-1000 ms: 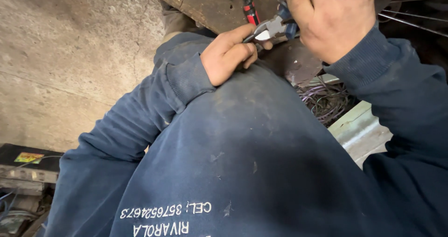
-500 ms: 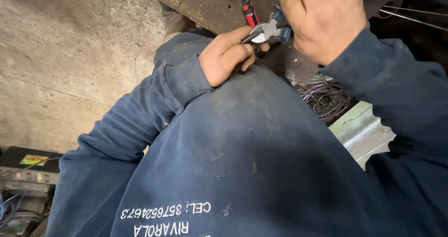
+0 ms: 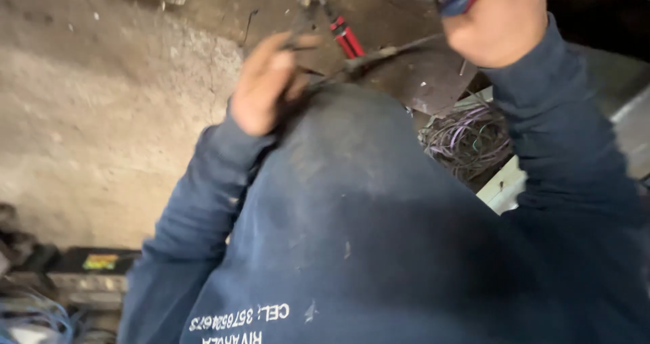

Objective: Repairing the power cable of an electrical tool by stripping wires and connecting them.

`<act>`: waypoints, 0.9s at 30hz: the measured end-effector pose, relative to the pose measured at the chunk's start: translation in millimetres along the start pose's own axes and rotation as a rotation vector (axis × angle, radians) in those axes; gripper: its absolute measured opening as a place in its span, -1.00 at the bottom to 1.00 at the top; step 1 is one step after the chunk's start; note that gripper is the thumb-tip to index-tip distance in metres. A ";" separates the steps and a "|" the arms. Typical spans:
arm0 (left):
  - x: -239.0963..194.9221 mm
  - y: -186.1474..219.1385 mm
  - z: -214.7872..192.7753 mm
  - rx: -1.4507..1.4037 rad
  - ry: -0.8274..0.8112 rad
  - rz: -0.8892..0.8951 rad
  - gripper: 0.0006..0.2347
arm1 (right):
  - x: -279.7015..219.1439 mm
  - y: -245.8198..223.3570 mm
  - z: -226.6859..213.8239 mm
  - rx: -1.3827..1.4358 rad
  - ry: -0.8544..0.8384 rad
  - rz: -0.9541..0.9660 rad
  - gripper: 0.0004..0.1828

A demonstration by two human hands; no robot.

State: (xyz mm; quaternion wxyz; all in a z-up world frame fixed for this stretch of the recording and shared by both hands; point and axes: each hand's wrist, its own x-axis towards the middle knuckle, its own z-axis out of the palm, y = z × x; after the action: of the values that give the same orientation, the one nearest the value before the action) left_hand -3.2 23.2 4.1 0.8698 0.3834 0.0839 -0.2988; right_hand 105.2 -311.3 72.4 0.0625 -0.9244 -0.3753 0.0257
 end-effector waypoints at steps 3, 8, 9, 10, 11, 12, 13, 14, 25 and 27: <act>-35.2 1.7 -21.1 0.131 0.105 0.240 -0.52 | -51.4 12.3 15.8 0.349 0.131 0.321 -0.65; -97.3 33.6 -28.2 -0.166 0.121 0.440 -0.71 | -65.1 -26.5 35.1 0.701 -0.144 0.832 -0.60; -98.7 52.2 -23.2 -0.152 0.111 0.442 -0.71 | -66.0 -31.7 45.8 0.706 -0.128 0.833 -0.60; -98.8 70.1 -17.8 -0.138 0.044 0.568 -0.78 | -66.5 -35.6 55.6 0.574 -0.149 0.764 -0.55; -99.7 88.1 -11.8 -0.125 -0.026 0.692 -0.82 | -66.5 -39.7 65.3 0.442 -0.169 0.695 -0.50; -98.8 100.5 -12.6 -0.114 -0.038 0.703 -0.82 | -64.9 -38.7 72.4 0.440 -0.150 0.691 -0.50; -98.5 113.2 -13.5 -0.058 -0.180 0.833 -0.95 | -62.7 -37.9 79.6 0.347 -0.122 0.652 -0.49; -99.6 125.0 -13.4 0.000 -0.319 0.960 -0.91 | -60.7 -37.2 86.5 0.256 -0.097 0.611 -0.47; -193.5 106.6 -90.5 -0.148 0.178 1.331 -0.84 | -20.7 11.4 79.5 0.541 0.143 0.855 -0.36; -187.6 103.6 -83.5 -0.069 0.199 1.321 -0.83 | -11.6 26.7 100.2 0.475 0.221 0.833 -0.29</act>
State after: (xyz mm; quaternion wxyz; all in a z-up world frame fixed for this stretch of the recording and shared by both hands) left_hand -87.2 223.2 80.6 0.8699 0.3521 -0.0789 0.3363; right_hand 105.9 -328.7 -30.5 0.2956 -0.9533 0.0514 0.0352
